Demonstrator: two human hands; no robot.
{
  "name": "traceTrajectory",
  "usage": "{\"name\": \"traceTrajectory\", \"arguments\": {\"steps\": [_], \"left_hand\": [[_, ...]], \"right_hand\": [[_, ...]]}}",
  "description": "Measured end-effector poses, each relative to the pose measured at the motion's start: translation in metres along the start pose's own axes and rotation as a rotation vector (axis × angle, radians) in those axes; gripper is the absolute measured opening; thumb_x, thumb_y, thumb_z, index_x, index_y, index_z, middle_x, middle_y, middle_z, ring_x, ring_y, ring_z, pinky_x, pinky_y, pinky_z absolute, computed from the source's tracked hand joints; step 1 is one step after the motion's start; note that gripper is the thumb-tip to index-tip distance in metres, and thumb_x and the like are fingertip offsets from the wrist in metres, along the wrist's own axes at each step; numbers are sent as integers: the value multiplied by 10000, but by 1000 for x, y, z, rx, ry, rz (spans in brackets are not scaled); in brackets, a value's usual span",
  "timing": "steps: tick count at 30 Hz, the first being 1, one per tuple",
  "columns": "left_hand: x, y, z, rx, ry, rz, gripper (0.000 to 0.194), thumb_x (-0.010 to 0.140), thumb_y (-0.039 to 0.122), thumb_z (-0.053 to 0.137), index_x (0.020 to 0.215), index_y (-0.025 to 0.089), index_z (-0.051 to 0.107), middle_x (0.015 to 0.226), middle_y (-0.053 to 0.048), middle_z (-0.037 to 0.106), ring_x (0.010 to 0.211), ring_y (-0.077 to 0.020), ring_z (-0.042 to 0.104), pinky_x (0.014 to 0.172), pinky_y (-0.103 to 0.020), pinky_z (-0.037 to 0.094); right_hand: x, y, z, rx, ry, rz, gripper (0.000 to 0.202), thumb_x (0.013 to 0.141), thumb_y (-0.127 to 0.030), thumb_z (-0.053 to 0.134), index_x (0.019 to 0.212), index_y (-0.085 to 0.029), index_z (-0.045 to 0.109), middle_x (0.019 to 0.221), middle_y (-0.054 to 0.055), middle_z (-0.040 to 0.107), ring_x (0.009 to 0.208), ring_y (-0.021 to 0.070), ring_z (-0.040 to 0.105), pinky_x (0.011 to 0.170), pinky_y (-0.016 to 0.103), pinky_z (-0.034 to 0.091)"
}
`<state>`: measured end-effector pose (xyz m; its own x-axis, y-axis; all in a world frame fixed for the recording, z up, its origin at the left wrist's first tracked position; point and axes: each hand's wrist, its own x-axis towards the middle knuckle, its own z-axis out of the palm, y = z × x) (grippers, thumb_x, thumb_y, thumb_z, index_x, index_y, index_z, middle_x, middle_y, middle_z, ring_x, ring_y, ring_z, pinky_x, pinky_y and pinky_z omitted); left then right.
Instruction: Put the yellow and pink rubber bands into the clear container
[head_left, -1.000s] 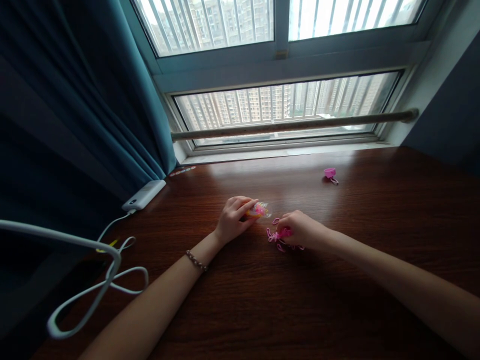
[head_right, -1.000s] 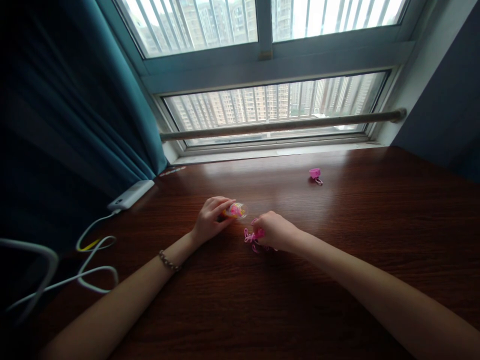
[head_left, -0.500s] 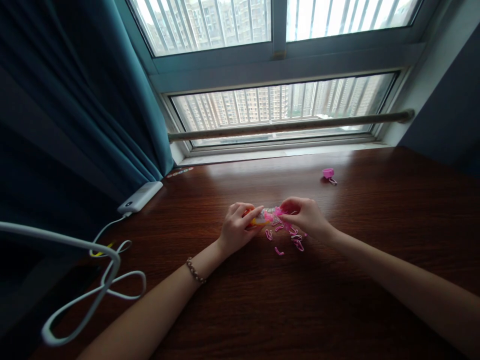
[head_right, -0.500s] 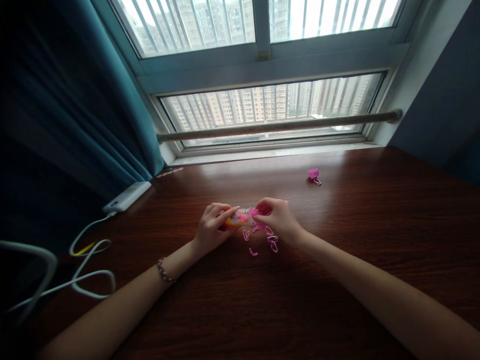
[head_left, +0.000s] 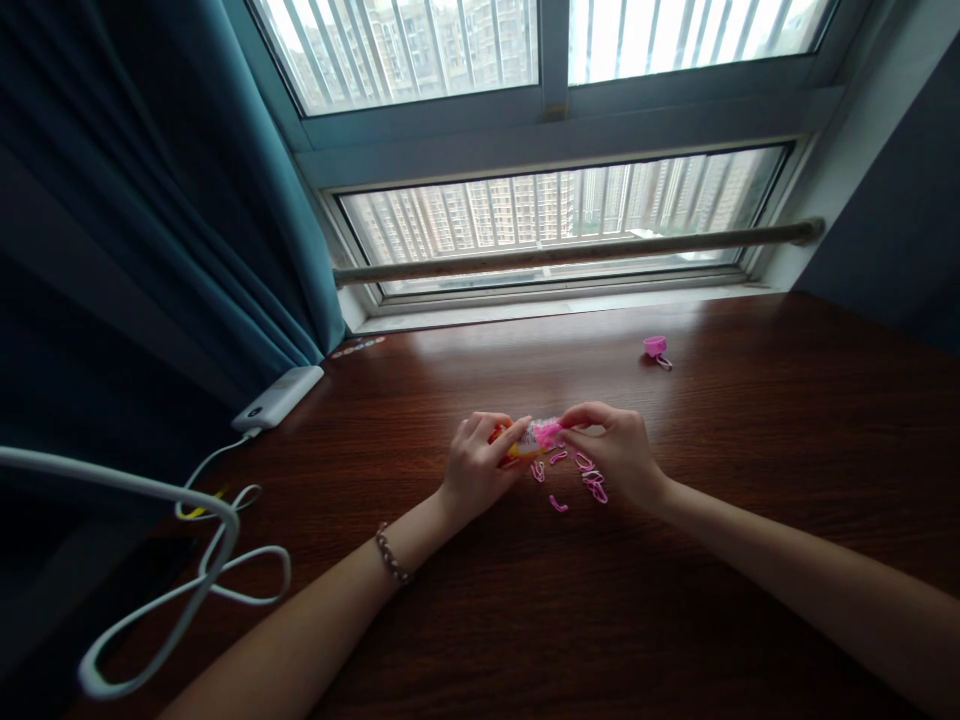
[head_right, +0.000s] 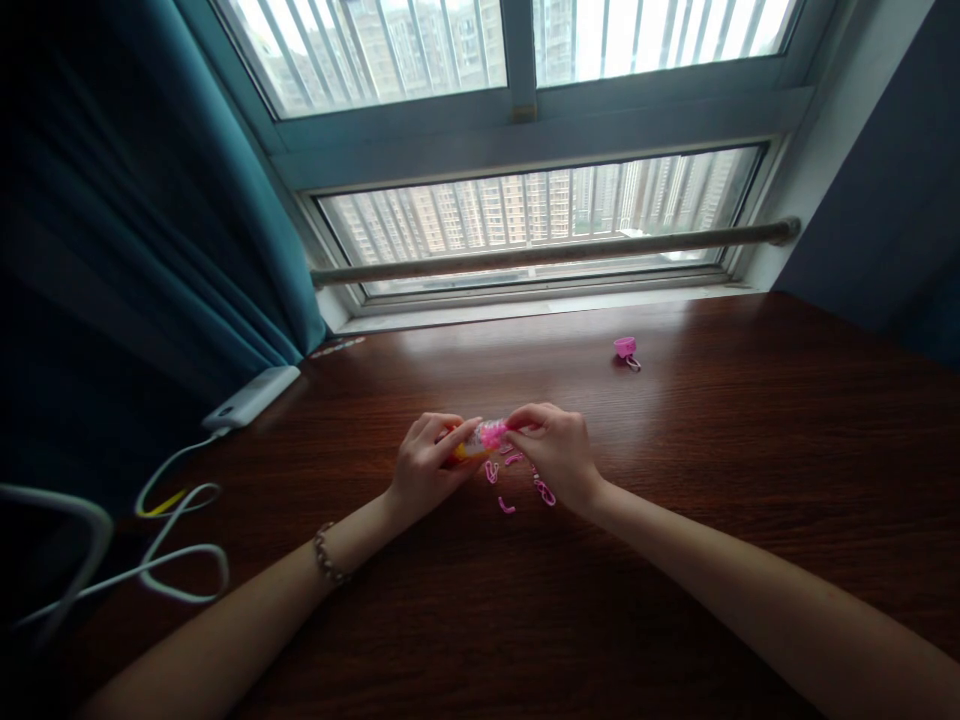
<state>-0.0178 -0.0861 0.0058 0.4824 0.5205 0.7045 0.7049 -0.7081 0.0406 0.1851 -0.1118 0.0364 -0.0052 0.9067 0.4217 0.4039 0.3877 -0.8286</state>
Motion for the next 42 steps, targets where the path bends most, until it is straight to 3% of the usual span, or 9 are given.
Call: {"name": "traceTrajectory", "arguments": {"steps": [7, 11, 17, 22, 26, 30, 34, 38, 42], "left_hand": [[0, -4, 1, -63, 0, -136, 410, 731, 384, 616, 1106, 223, 574, 911, -68, 579, 843, -196, 491, 757, -336, 423], [1, -5, 1, -107, 4, -159, 410, 725, 376, 626, 1096, 208, 577, 903, -66, 577, 841, -191, 492, 757, -330, 428], [0, -4, 2, -92, 9, -62, 427, 721, 373, 633, 1124, 249, 565, 928, -61, 584, 838, -188, 496, 756, -330, 431], [0, -1, 0, -68, 6, 2, 434, 714, 376, 640, 1126, 262, 566, 920, -62, 586, 834, -190, 501, 753, -330, 431], [0, 1, 0, -68, 17, 1, 439, 709, 367, 646, 1128, 263, 564, 923, -60, 587, 835, -191, 501, 754, -332, 429], [1, -2, 0, -85, 39, -70, 433, 716, 366, 639, 1124, 241, 564, 918, -65, 583, 847, -192, 500, 764, -334, 430], [0, -3, -1, -91, 56, -116, 423, 723, 361, 633, 1121, 235, 566, 909, -64, 578, 845, -189, 500, 756, -327, 431], [0, 2, -3, -90, 61, -17, 408, 705, 372, 649, 1095, 267, 587, 910, -55, 585, 831, -185, 505, 753, -324, 427], [0, 5, -4, -82, 59, 32, 416, 694, 379, 660, 1092, 282, 589, 916, -51, 598, 843, -189, 511, 772, -333, 416]], "right_hand": [[8, 5, -3, 26, -179, -43, 223, 783, -275, 549, 941, -192, 683, 726, 36, 580, 597, 122, 540, 553, 250, 457], [11, 11, -3, 95, -271, -130, 248, 769, -217, 559, 1000, -186, 646, 832, 43, 627, 708, 140, 583, 641, 264, 472], [8, 11, -2, 121, -126, -118, 104, 741, -247, 618, 804, -173, 655, 745, 24, 643, 675, 137, 588, 623, 248, 468], [2, 5, -3, -62, 32, -127, 99, 710, -278, 656, 725, -182, 639, 684, 9, 600, 616, 125, 536, 576, 243, 431], [-1, 4, -4, -167, 72, -169, 92, 719, -298, 657, 708, -207, 666, 702, 19, 617, 693, 153, 519, 658, 277, 432], [-1, 2, -1, -228, -17, -259, 173, 821, -290, 532, 829, -251, 700, 971, 38, 626, 942, 200, 474, 857, 355, 381], [-3, 2, 3, -240, -179, -204, 240, 841, -351, 486, 997, -297, 660, 1364, 2, 356, 1211, 261, 268, 1000, 463, 225], [-5, 1, 5, -198, -415, -155, 286, 755, -456, 575, 946, -269, 678, 1427, 12, 236, 1263, 306, 182, 1017, 496, 185], [-4, 0, 5, -150, -515, -185, 320, 706, -444, 635, 960, -253, 668, 1414, 40, 261, 1262, 297, 213, 1016, 470, 219]]}}
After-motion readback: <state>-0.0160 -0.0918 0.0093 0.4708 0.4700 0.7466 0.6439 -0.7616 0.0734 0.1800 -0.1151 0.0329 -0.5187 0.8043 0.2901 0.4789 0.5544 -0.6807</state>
